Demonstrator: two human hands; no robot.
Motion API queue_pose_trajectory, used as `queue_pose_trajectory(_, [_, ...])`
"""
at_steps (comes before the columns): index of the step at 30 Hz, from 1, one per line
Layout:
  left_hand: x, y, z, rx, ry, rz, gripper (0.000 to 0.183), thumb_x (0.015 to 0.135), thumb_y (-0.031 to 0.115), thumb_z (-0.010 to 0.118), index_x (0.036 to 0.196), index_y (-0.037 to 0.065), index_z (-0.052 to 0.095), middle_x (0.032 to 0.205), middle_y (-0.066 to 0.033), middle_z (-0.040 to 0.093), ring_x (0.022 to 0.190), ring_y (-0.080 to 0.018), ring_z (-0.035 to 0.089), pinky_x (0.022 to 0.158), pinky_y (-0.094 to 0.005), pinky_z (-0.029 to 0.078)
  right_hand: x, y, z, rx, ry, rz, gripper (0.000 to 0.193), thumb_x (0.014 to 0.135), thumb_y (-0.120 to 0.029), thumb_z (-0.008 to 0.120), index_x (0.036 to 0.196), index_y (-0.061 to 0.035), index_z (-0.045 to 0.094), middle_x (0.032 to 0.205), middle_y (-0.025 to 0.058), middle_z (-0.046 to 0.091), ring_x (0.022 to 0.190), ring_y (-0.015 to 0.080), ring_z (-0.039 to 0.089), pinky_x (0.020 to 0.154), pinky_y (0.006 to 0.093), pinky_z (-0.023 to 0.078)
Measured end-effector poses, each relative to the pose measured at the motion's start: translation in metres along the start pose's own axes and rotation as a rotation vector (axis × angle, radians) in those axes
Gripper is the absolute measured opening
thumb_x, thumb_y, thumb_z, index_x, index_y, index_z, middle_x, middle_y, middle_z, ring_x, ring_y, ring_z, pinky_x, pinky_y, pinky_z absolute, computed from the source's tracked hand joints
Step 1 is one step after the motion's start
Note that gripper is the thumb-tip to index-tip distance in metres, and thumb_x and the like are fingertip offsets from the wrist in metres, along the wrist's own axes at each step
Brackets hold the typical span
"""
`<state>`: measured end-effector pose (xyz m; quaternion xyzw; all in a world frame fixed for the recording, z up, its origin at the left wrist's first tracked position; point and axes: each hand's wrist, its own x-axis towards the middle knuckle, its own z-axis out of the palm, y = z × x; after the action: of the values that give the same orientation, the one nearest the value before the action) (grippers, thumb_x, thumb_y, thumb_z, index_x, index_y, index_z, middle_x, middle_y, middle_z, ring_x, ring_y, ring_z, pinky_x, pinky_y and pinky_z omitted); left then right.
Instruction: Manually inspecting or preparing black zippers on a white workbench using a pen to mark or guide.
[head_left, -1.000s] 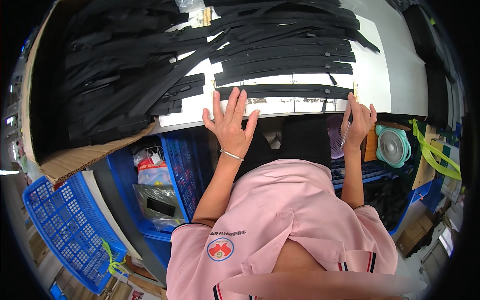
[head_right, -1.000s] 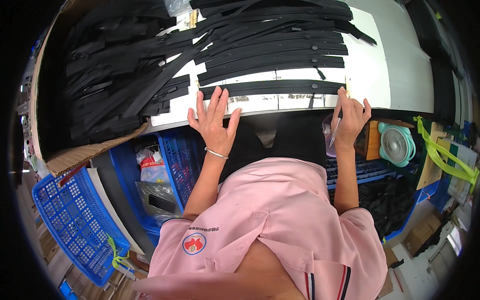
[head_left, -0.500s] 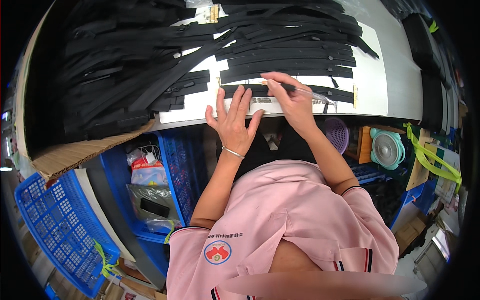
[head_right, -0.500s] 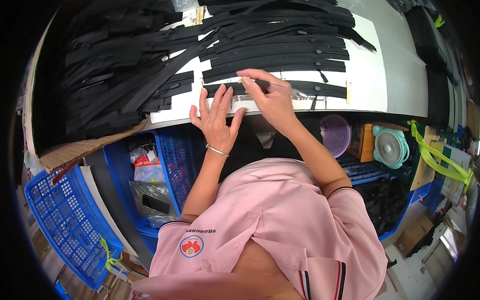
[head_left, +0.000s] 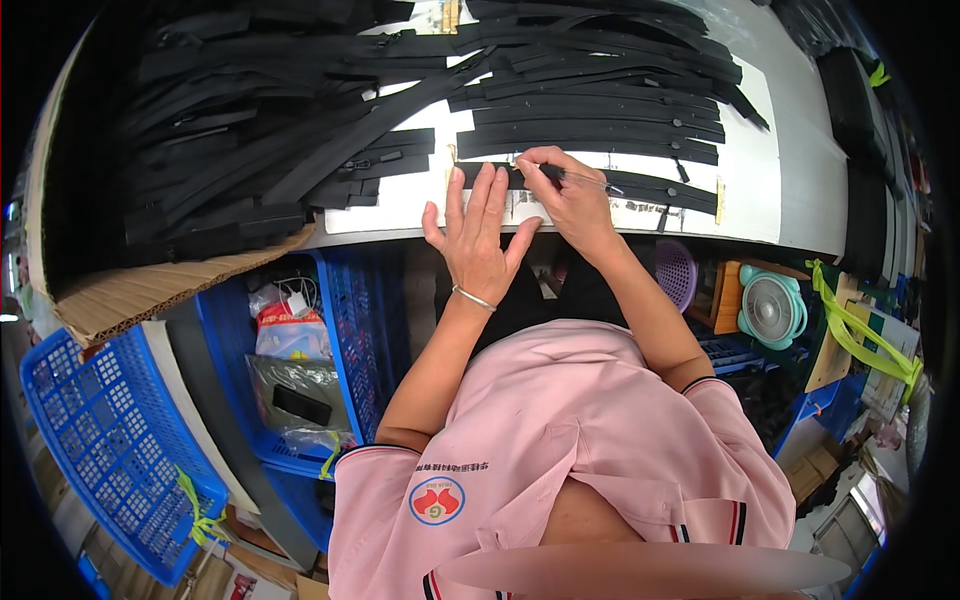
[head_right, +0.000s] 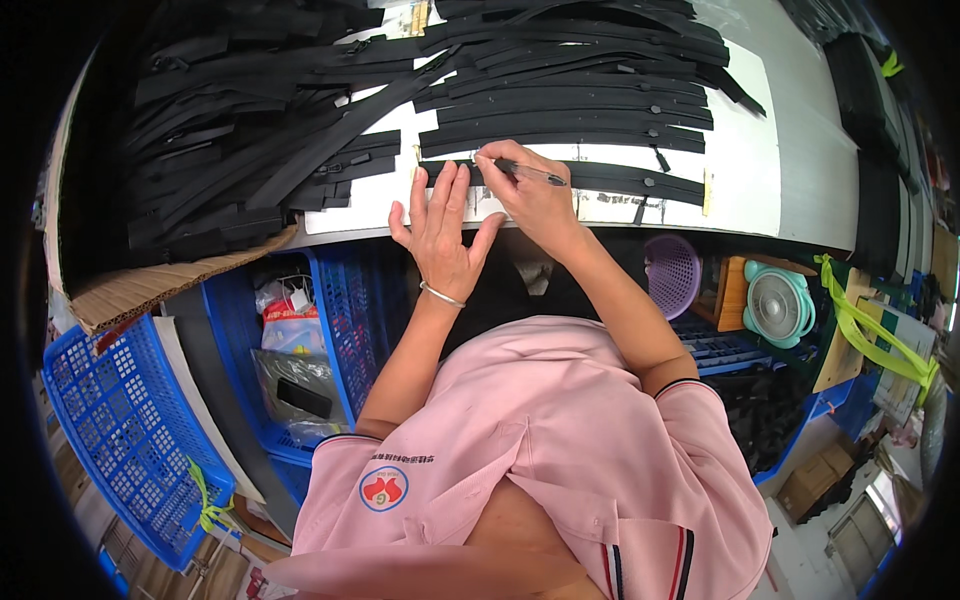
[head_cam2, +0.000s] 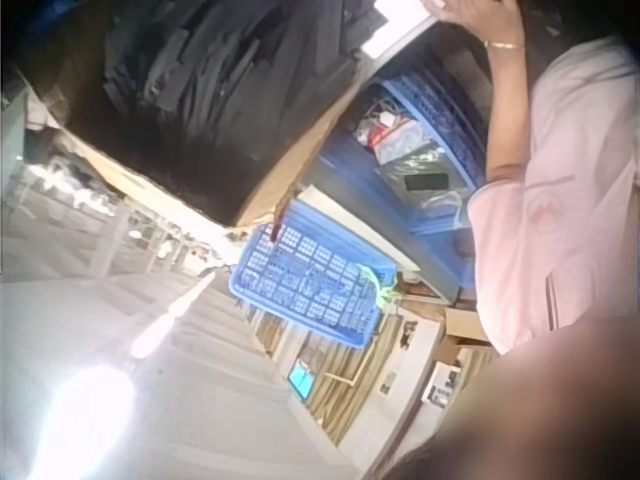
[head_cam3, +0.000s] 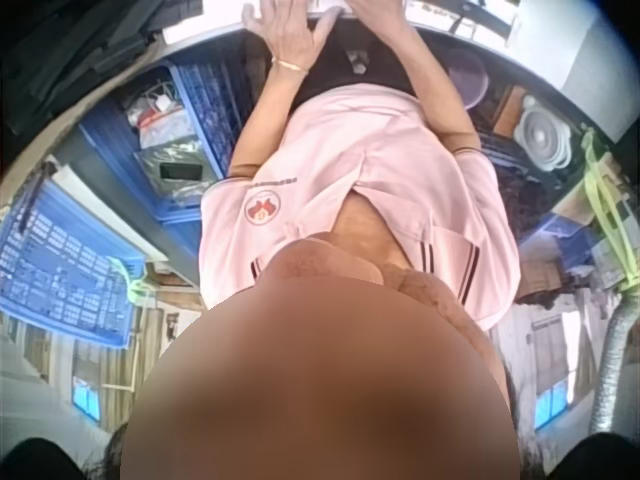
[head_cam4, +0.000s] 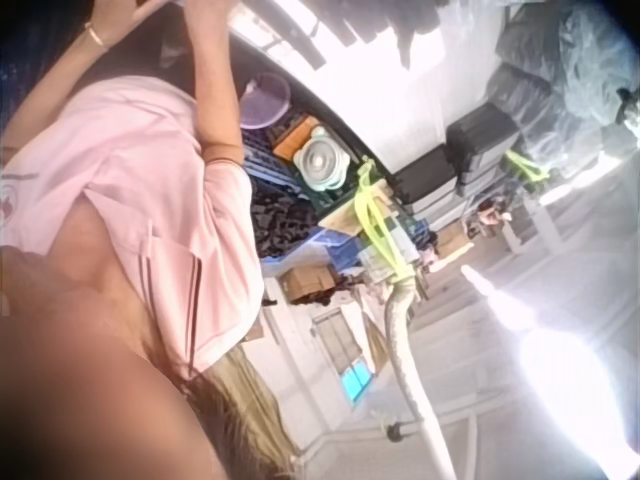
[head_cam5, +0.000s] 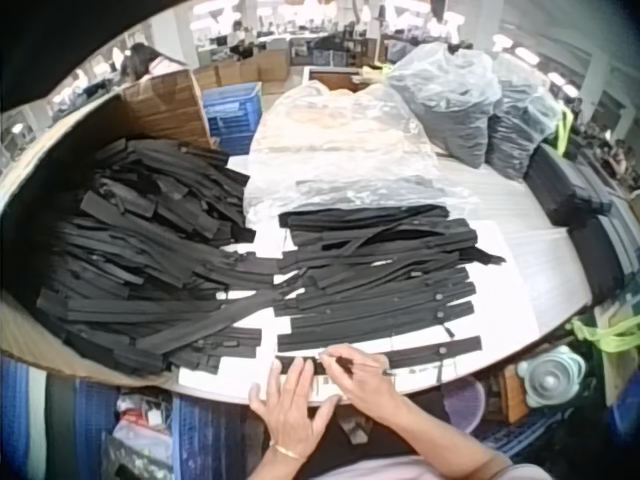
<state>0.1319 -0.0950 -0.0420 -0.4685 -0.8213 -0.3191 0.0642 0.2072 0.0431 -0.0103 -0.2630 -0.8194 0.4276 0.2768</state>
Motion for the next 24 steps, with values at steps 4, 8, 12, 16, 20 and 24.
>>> queue_pose_trajectory(4, [0.0,0.0,0.001,0.009,-0.003,-0.004,0.07,0.086,0.047,0.077,0.143,0.012,0.059,0.147,-0.002,0.058,0.147,-0.0293,0.039,0.117,-0.0535,0.01,0.0,0.002,0.001,-0.008,0.044,-0.084,0.016,0.098,-0.015,0.07,0.105,-0.0012,0.073,0.085,0.0031,0.073,0.071,0.0079,0.065,0.065,0.0232,0.052])
queue_pose_trajectory(8, [0.0,0.0,0.001,0.011,-0.003,0.003,0.069,0.085,0.047,0.077,0.142,0.012,0.06,0.147,-0.0019,0.058,0.146,-0.0294,0.04,0.116,-0.0538,0.01,-0.003,0.004,-0.004,0.076,-0.025,0.148,0.015,0.097,-0.013,0.07,0.101,0.0013,0.073,0.083,0.0038,0.074,0.07,0.0087,0.066,0.062,0.0243,0.052])
queue_pose_trajectory(12, [0.0,0.0,0.0,0.015,-0.006,0.001,0.068,0.085,0.046,0.078,0.141,0.012,0.062,0.147,-0.0018,0.059,0.146,-0.0292,0.04,0.116,-0.0539,0.011,-0.004,0.009,-0.008,-0.064,-0.127,-0.053,0.012,0.094,-0.008,0.07,0.095,0.0032,0.074,0.085,0.0052,0.074,0.071,0.0094,0.067,0.061,0.0251,0.052])
queue_pose_trajectory(16, [0.001,0.0,0.0,0.025,-0.022,-0.009,0.067,0.085,0.046,0.078,0.14,0.011,0.062,0.146,-0.0018,0.059,0.146,-0.0289,0.041,0.117,-0.0538,0.011,-0.004,0.014,-0.004,0.027,-0.09,-0.063,0.011,0.092,-0.006,0.071,0.093,0.0042,0.073,0.086,0.0069,0.074,0.07,0.0101,0.066,0.06,0.0251,0.051])
queue_pose_trajectory(20, [0.001,0.001,-0.001,0.05,-0.037,-0.01,0.066,0.086,0.045,0.077,0.14,0.011,0.062,0.146,-0.0018,0.059,0.146,-0.029,0.041,0.117,-0.053,0.01,-0.005,0.011,-0.006,0.053,-0.13,-0.076,0.009,0.092,-0.004,0.069,0.091,0.0049,0.071,0.087,0.0077,0.074,0.072,0.011,0.066,0.063,0.0252,0.052])
queue_pose_trajectory(24, [0.002,0.001,-0.002,0.047,-0.051,-0.012,0.066,0.087,0.047,0.076,0.14,0.01,0.062,0.146,-0.0021,0.059,0.146,-0.0294,0.04,0.117,-0.0524,0.01,-0.015,0.003,-0.029,0.325,0.023,0.131,0.012,0.096,-0.004,0.063,0.089,0.0021,0.071,0.084,0.0036,0.072,0.072,0.0084,0.062,0.065,0.0241,0.05])
